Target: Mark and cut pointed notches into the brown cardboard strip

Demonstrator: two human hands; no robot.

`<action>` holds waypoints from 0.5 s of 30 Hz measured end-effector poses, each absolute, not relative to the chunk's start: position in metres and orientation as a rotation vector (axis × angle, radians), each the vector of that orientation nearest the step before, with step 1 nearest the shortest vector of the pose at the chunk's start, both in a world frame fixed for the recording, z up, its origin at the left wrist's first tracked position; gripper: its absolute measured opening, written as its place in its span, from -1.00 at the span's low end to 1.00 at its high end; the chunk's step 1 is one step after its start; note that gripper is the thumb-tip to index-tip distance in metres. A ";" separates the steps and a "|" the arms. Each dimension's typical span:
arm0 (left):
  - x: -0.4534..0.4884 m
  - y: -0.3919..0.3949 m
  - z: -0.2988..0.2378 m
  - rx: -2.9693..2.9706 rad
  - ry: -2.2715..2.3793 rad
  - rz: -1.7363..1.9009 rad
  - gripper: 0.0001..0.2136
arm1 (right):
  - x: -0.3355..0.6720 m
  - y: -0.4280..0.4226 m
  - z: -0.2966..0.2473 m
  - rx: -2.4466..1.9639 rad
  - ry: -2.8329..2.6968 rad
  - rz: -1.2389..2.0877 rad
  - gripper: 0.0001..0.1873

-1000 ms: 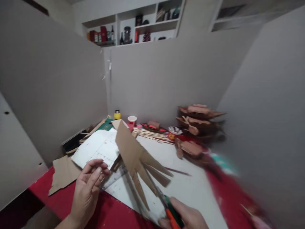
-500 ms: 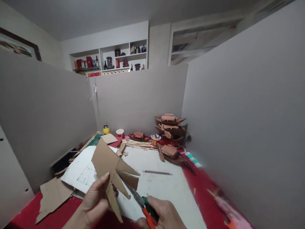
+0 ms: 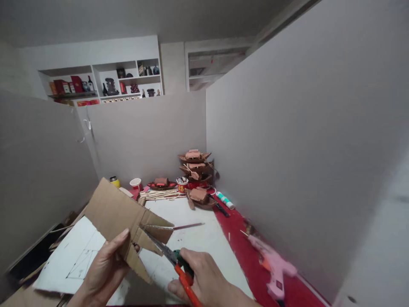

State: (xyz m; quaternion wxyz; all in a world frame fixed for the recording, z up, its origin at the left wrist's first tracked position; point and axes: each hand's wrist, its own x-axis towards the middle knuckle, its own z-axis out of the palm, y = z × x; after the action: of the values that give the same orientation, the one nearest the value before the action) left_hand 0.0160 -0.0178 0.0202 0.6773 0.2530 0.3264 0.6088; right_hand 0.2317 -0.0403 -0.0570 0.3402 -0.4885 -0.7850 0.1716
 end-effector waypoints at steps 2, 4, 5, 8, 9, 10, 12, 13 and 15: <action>0.018 -0.013 0.018 0.557 0.722 1.376 -0.79 | 0.234 -0.035 -0.061 -1.272 -2.045 0.442 -0.66; 0.020 -0.011 0.016 0.543 0.697 1.362 -0.77 | 0.237 -0.032 -0.065 -1.255 -2.053 0.448 -0.67; 0.022 -0.010 0.015 0.532 0.688 1.355 -0.78 | 0.238 -0.030 -0.068 -1.248 -2.054 0.456 -0.67; 0.027 -0.009 0.015 0.488 0.687 1.364 -0.82 | 0.241 -0.029 -0.073 -1.244 -2.036 0.499 -0.66; 0.028 -0.010 0.016 0.476 0.685 1.366 -0.84 | 0.242 -0.029 -0.075 -1.238 -2.029 0.523 -0.66; 0.029 -0.010 0.016 0.466 0.676 1.363 -0.86 | 0.242 -0.030 -0.076 -1.233 -2.022 0.547 -0.65; 0.031 -0.011 0.016 0.452 0.659 1.347 -0.91 | 0.243 -0.031 -0.077 -1.221 -2.008 0.581 -0.66; 0.031 -0.012 0.016 0.445 0.653 1.340 -0.94 | 0.243 -0.032 -0.078 -1.217 -2.004 0.586 -0.67; 0.032 -0.014 0.016 0.424 0.647 1.340 -0.95 | 0.243 -0.034 -0.078 -1.211 -2.010 0.566 -0.68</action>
State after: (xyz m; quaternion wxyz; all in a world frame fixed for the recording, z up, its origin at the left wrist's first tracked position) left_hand 0.0324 -0.0145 0.0155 0.7153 0.1913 0.2920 0.6053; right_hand 0.2434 -0.0342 -0.0780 0.3559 -0.4688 -0.7782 0.2190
